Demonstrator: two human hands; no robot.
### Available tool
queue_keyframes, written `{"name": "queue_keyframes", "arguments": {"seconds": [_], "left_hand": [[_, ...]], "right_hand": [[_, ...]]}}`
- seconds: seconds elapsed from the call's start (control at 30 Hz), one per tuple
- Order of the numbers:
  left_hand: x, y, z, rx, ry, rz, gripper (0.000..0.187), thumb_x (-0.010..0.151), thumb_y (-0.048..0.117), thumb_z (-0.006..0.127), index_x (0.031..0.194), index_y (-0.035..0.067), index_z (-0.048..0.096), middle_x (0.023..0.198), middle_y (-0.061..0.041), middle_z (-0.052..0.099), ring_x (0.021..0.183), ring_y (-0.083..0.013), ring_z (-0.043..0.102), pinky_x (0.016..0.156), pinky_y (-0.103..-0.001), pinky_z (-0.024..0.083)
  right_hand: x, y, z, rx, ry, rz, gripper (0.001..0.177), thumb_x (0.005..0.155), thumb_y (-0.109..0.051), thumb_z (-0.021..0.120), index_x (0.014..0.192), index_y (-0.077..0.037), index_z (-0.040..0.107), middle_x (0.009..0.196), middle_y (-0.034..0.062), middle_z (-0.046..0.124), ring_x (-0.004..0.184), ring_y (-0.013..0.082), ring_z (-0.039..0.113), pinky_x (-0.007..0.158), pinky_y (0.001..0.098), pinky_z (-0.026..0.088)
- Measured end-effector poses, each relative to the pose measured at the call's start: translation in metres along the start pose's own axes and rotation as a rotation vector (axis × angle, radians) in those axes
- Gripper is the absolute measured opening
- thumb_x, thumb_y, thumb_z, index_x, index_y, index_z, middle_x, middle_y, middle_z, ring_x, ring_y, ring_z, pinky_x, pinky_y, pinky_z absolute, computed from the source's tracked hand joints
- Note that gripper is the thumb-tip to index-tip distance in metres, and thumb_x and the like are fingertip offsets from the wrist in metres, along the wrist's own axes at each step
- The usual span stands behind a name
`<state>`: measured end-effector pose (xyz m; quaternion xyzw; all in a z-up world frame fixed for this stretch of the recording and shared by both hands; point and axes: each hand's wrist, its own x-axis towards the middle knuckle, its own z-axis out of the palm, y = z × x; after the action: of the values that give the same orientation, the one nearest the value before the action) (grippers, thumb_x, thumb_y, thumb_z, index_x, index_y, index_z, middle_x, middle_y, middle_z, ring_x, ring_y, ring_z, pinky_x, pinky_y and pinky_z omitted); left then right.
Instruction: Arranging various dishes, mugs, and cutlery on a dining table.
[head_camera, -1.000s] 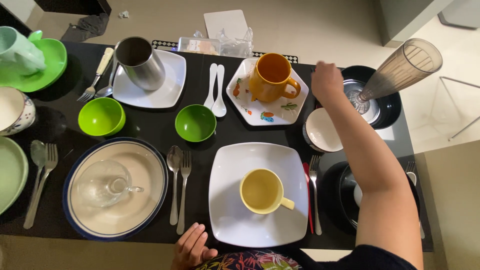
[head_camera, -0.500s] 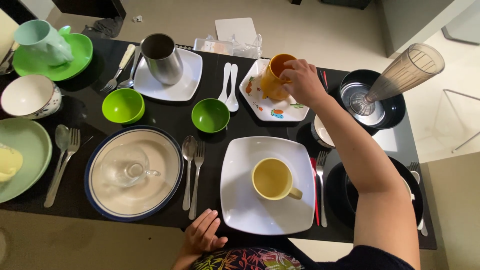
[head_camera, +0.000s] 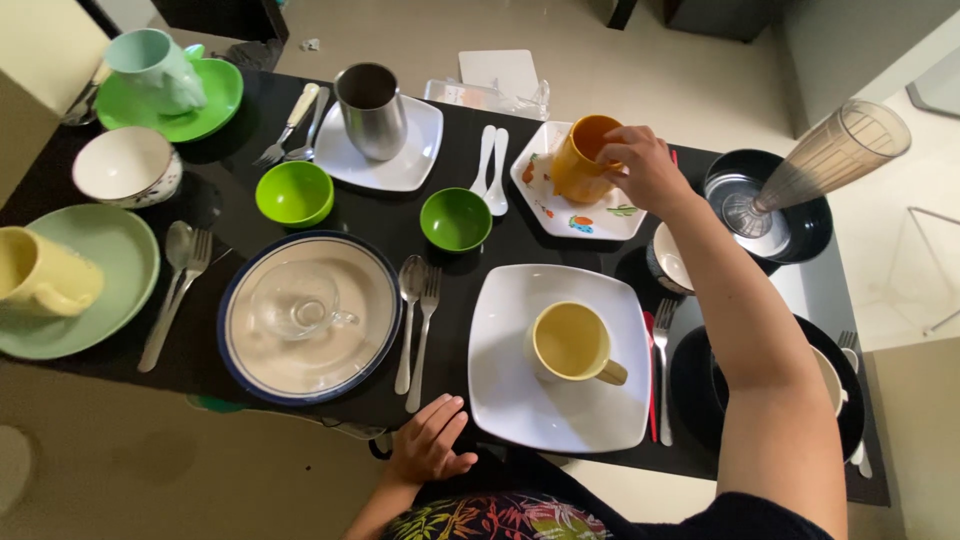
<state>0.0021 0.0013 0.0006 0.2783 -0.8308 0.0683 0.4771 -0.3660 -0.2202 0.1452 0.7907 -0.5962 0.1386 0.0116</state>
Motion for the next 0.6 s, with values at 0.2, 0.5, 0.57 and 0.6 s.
{"name": "queue_keyframes", "arguments": {"seconds": [0.2,0.5,0.57,0.6], "left_hand": [[0.011,0.001,-0.025,-0.161,-0.02,0.04,0.04,0.091,0.042,0.043,0.108,0.006,0.047,0.111,-0.01,0.052,0.1,-0.023,0.056,0.088,-0.032,0.052],[-0.036,-0.029,-0.091,-0.141,-0.113,-0.061,0.031,0.081,0.017,0.061,0.107,0.005,0.051,0.112,-0.009,0.055,0.1,-0.0242,0.057,0.087,-0.032,0.05],[-0.045,-0.043,-0.106,-0.159,-0.058,-0.062,0.027,0.08,0.013,0.061,0.104,0.004,0.053,0.109,-0.01,0.056,0.096,-0.0239,0.057,0.087,-0.034,0.051],[-0.047,-0.049,-0.116,-0.151,-0.062,-0.068,0.027,0.08,0.013,0.061,0.104,0.004,0.053,0.109,-0.01,0.056,0.096,-0.0239,0.057,0.087,-0.034,0.051]], "right_hand": [[0.0,-0.02,-0.013,-0.115,0.04,-0.035,0.016,0.07,-0.009,0.071,0.085,-0.007,0.068,0.115,0.0103,0.057,0.107,0.0289,0.049,0.092,0.0418,0.037],[0.008,-0.155,-0.054,-0.176,0.116,-0.086,0.028,0.078,-0.012,0.065,0.105,-0.007,0.063,0.119,0.0142,0.054,0.113,0.029,0.044,0.098,0.0433,0.03],[0.008,-0.191,-0.058,-0.161,0.219,-0.269,0.023,0.078,-0.013,0.066,0.1,-0.005,0.064,0.117,0.014,0.055,0.111,0.0301,0.047,0.096,0.0427,0.032],[0.007,-0.21,-0.057,-0.153,0.218,-0.276,0.023,0.078,-0.013,0.066,0.1,-0.005,0.064,0.117,0.014,0.055,0.111,0.0301,0.047,0.096,0.0427,0.032]]}}
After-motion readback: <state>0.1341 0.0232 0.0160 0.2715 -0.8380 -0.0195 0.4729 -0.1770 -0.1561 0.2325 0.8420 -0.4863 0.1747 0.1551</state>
